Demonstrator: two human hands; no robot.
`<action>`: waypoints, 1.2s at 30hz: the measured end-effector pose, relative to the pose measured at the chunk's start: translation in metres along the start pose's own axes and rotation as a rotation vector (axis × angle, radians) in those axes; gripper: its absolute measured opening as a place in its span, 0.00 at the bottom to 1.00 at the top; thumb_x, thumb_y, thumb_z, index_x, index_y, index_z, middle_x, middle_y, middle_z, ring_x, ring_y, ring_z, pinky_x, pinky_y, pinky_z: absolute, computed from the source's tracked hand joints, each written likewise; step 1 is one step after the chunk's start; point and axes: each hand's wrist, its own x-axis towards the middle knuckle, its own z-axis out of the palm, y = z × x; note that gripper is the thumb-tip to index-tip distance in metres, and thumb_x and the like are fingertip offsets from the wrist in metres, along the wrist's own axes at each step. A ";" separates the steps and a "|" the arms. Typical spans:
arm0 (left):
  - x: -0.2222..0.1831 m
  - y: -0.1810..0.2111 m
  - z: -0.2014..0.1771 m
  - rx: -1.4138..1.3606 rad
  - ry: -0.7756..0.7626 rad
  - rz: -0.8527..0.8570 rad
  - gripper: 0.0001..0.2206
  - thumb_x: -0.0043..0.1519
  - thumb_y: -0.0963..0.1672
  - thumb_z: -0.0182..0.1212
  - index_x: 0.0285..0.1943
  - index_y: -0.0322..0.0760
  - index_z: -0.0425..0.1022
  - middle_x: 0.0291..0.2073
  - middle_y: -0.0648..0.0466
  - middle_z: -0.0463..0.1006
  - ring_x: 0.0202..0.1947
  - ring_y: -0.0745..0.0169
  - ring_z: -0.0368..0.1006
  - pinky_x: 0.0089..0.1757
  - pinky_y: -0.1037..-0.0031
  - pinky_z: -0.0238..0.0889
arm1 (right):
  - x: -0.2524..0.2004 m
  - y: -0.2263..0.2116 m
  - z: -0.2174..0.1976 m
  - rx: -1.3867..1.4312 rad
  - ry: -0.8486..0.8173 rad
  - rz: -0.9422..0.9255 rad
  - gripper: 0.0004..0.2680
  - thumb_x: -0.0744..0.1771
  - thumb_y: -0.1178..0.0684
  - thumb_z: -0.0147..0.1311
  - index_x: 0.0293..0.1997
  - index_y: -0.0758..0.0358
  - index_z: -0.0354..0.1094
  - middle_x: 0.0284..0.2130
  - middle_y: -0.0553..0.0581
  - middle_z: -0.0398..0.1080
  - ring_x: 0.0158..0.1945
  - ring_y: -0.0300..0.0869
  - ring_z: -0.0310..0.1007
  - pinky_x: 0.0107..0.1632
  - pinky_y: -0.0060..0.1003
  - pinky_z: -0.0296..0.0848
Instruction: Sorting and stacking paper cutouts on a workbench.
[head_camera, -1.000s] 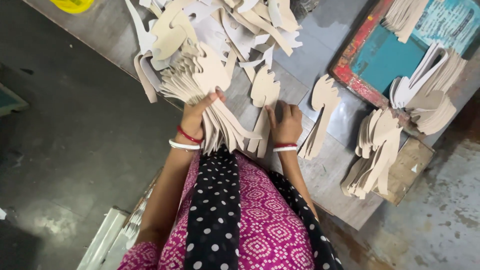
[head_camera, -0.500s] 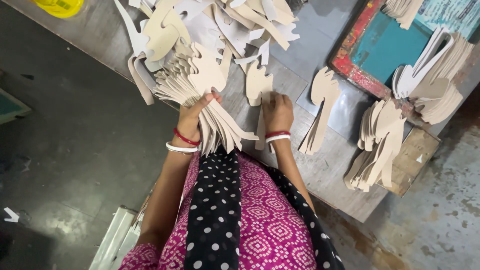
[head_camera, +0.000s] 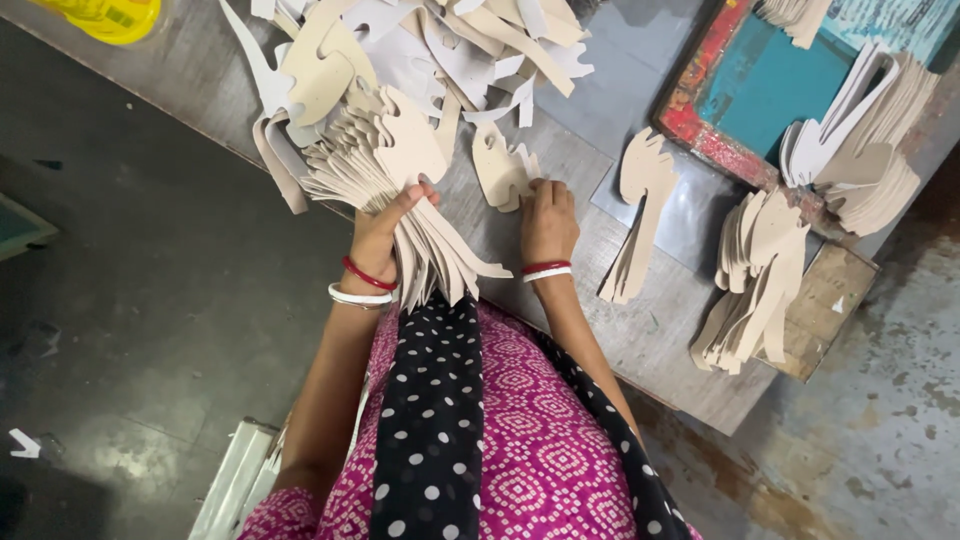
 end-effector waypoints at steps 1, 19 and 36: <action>0.000 0.000 0.001 -0.001 0.001 0.001 0.13 0.61 0.38 0.68 0.53 0.26 0.76 0.44 0.47 0.81 0.44 0.56 0.80 0.49 0.66 0.76 | 0.000 0.003 0.004 0.000 -0.001 -0.002 0.08 0.65 0.58 0.59 0.48 0.60 0.69 0.44 0.60 0.70 0.48 0.57 0.71 0.46 0.50 0.72; 0.004 0.008 -0.015 -0.012 0.044 0.026 0.16 0.60 0.39 0.69 0.55 0.26 0.74 0.41 0.47 0.81 0.43 0.55 0.80 0.48 0.66 0.76 | 0.001 0.032 -0.082 0.294 -0.498 -0.264 0.17 0.53 0.73 0.49 0.40 0.67 0.74 0.44 0.61 0.78 0.64 0.60 0.66 0.64 0.49 0.67; -0.013 0.006 -0.011 -0.027 0.090 0.061 0.15 0.59 0.39 0.69 0.53 0.26 0.75 0.41 0.48 0.81 0.42 0.56 0.80 0.48 0.67 0.77 | 0.001 0.134 -0.070 -0.067 0.080 0.212 0.09 0.67 0.57 0.58 0.52 0.59 0.71 0.37 0.56 0.76 0.36 0.44 0.78 0.38 0.39 0.74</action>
